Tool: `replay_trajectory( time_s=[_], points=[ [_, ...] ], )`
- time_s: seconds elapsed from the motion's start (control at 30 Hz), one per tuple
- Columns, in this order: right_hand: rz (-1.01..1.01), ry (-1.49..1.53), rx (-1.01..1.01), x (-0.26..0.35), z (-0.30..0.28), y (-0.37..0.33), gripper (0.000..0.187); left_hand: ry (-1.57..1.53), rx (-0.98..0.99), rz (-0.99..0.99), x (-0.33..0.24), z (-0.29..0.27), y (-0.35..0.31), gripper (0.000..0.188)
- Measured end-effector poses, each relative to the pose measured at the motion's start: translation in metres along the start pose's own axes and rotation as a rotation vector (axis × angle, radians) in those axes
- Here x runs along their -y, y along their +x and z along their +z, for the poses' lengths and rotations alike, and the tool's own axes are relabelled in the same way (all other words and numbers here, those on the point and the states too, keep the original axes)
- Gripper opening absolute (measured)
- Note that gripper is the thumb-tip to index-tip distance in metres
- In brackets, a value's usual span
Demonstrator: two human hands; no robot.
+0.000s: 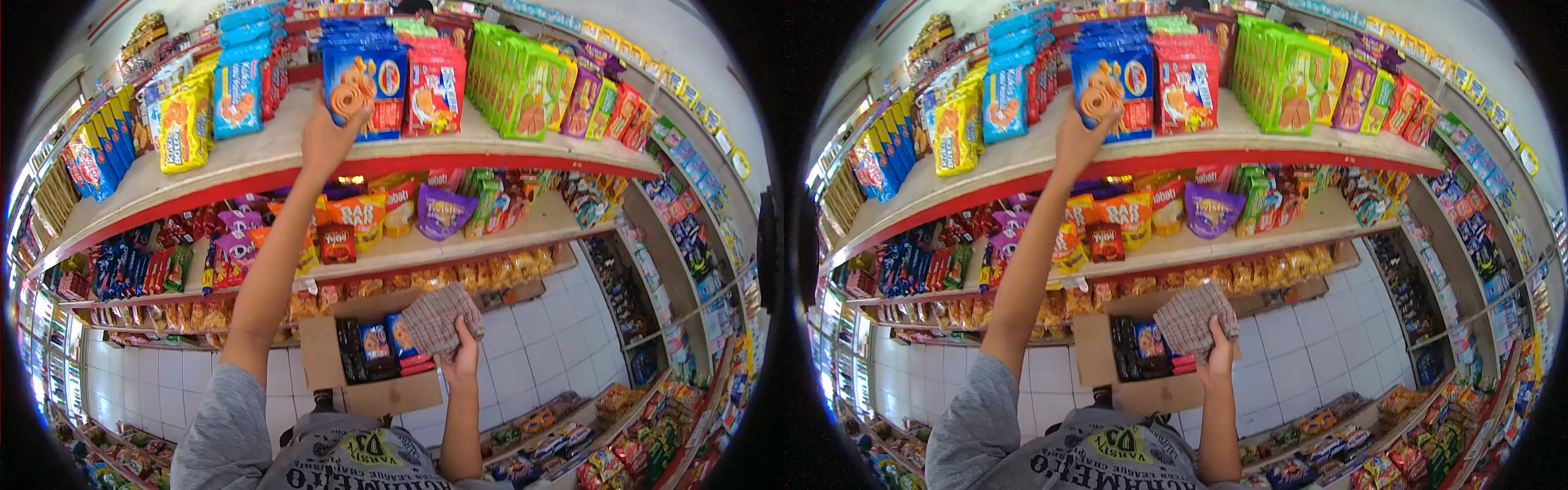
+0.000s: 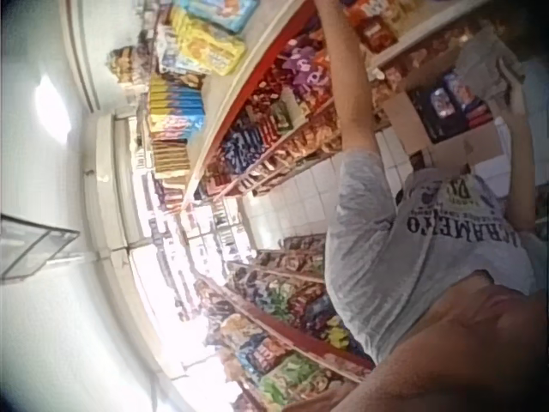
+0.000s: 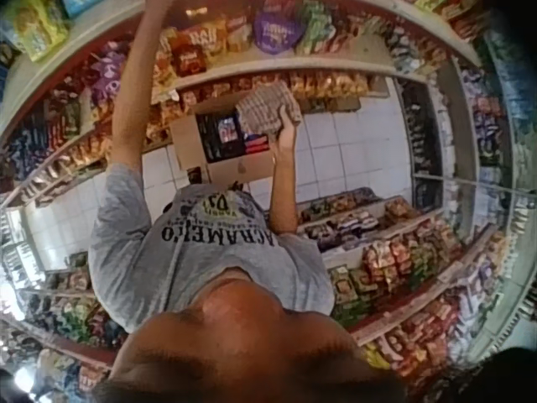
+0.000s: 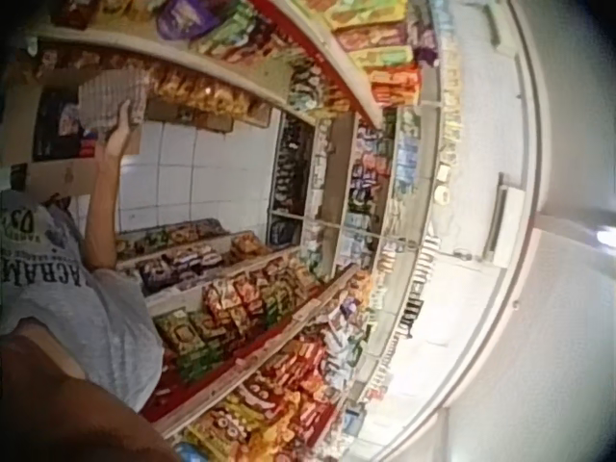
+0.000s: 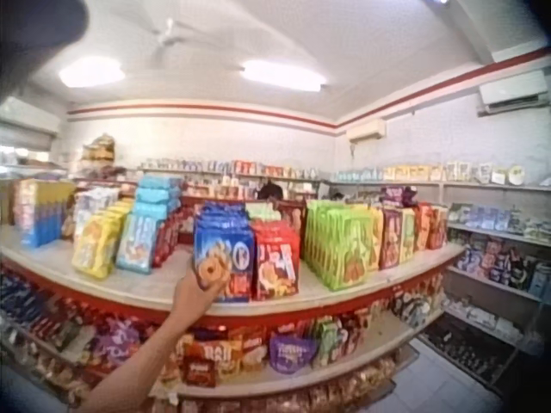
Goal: Cleaning and restocking snack packages on the grocery store shelves.
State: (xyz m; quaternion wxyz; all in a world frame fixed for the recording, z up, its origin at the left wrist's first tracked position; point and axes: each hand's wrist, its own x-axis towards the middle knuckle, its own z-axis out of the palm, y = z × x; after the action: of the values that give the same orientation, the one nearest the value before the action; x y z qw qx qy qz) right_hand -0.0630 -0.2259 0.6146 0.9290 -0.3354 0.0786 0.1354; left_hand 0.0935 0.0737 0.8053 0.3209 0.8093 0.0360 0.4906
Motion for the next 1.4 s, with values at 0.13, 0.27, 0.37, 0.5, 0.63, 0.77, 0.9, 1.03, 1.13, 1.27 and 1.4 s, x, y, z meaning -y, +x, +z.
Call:
replay_trajectory(
  time_s=[0.13, 0.27, 0.37, 0.5, 0.63, 0.77, 0.9, 1.03, 1.13, 1.27, 1.4],
  points=[
    [-0.031, -0.052, -0.056, -0.001, -0.022, 0.001, 0.04, 0.384, -0.243, 0.064, -0.02, -0.005, -0.021, 0.111],
    [-0.049, -0.049, -0.242, 0.007, -0.061, -0.01, 0.04, 0.064, -0.252, 0.222, -0.032, 0.004, -0.109, 0.093],
    [-0.067, -0.035, -0.248, 0.007, -0.094, -0.022, 0.041, -0.133, 0.113, 0.113, -0.013, 0.032, -0.241, 0.069],
    [-0.046, -0.082, -0.43, 0.001, -0.12, -0.046, 0.043, -0.427, 0.629, -0.748, 0.084, 0.089, -0.426, 0.048],
    [0.033, -0.094, -0.588, -0.014, -0.154, -0.066, 0.046, -0.46, 0.671, -1.386, 0.215, 0.138, -0.56, 0.041],
    [0.172, -0.096, -0.935, -0.032, -0.173, -0.077, 0.043, 0.068, 1.06, -1.282, 0.265, 0.192, -0.604, 0.068],
    [0.238, -0.105, -0.97, -0.055, -0.17, -0.074, 0.043, -0.061, 0.911, -1.332, 0.261, 0.213, -0.619, 0.071],
    [0.238, -0.16, -1.058, -0.057, -0.193, -0.083, 0.044, 0.062, 1.039, -1.261, 0.187, 0.248, -0.623, 0.067],
    [0.225, -0.172, -0.997, -0.057, -0.183, -0.076, 0.045, 0.345, 0.979, -1.146, 0.196, 0.255, -0.628, 0.068],
    [0.203, -0.133, -0.87, -0.056, -0.175, -0.065, 0.046, 0.22, 0.652, -1.069, 0.214, 0.247, -0.63, 0.062],
    [0.193, -0.181, -0.841, -0.044, -0.164, -0.06, 0.052, 0.122, 0.613, -1.092, 0.221, 0.228, -0.603, 0.065]
  ],
)
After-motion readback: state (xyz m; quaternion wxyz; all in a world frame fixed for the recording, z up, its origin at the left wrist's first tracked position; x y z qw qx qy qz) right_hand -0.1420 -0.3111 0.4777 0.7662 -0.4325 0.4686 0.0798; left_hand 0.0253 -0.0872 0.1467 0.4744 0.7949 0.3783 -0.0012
